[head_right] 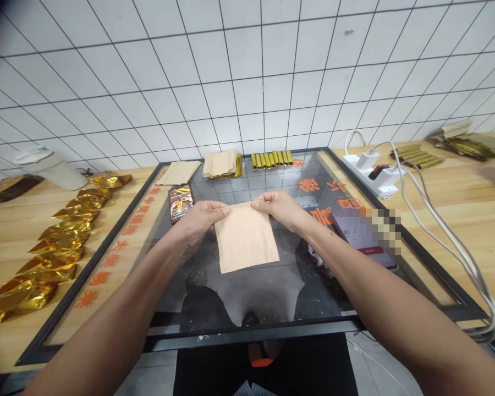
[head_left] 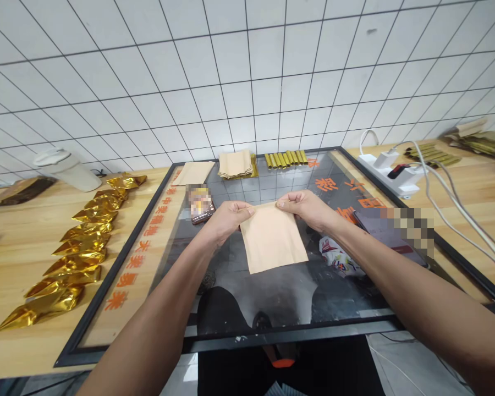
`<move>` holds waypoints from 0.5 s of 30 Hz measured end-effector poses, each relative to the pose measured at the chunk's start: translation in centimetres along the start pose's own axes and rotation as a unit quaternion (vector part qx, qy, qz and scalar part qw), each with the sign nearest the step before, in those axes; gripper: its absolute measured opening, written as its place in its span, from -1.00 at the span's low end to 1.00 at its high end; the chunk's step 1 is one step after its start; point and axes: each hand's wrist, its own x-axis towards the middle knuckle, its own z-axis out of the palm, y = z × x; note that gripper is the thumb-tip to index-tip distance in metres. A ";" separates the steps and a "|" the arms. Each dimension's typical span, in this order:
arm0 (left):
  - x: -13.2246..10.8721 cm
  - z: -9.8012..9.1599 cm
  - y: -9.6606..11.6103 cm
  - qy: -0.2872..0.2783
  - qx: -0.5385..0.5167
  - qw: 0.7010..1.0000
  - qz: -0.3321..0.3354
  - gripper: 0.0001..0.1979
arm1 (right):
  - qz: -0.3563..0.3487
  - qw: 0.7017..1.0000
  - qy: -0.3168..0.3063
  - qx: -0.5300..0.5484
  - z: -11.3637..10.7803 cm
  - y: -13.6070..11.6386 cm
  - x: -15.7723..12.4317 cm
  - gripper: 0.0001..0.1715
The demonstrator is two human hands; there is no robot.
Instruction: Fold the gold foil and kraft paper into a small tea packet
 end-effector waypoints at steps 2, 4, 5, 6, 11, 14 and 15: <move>0.0 0.0 0.1 0.007 0.002 1.000 0.000 -0.52 | 0.005 1.000 0.011 0.000 -0.2 -0.1 0.0 -0.48; 0.0 0.0 0.2 0.014 0.003 1.000 -0.001 -0.53 | 0.009 1.000 0.017 0.001 -0.4 -0.1 0.1 -0.47; 0.0 -0.1 0.2 0.019 0.005 1.000 -0.001 -0.54 | 0.010 1.000 0.021 0.000 -0.5 0.0 0.1 -0.47; 0.0 -0.1 0.2 0.026 0.006 1.000 -0.001 -0.56 | 0.010 1.000 0.028 0.000 -0.6 0.0 0.2 -0.47; 0.3 -0.1 -0.2 0.054 0.008 0.998 -0.002 -0.60 | -0.009 0.994 0.109 0.003 -1.7 -0.2 0.8 -0.51; 0.4 0.3 -0.4 0.051 0.005 0.999 -0.004 -0.59 | -0.066 0.988 0.138 -0.006 -1.0 -1.4 0.1 -0.55; 0.4 0.5 -0.5 0.047 0.004 0.999 -0.004 -0.60 | -0.096 0.987 0.126 -0.014 -0.3 -2.2 -0.5 -0.56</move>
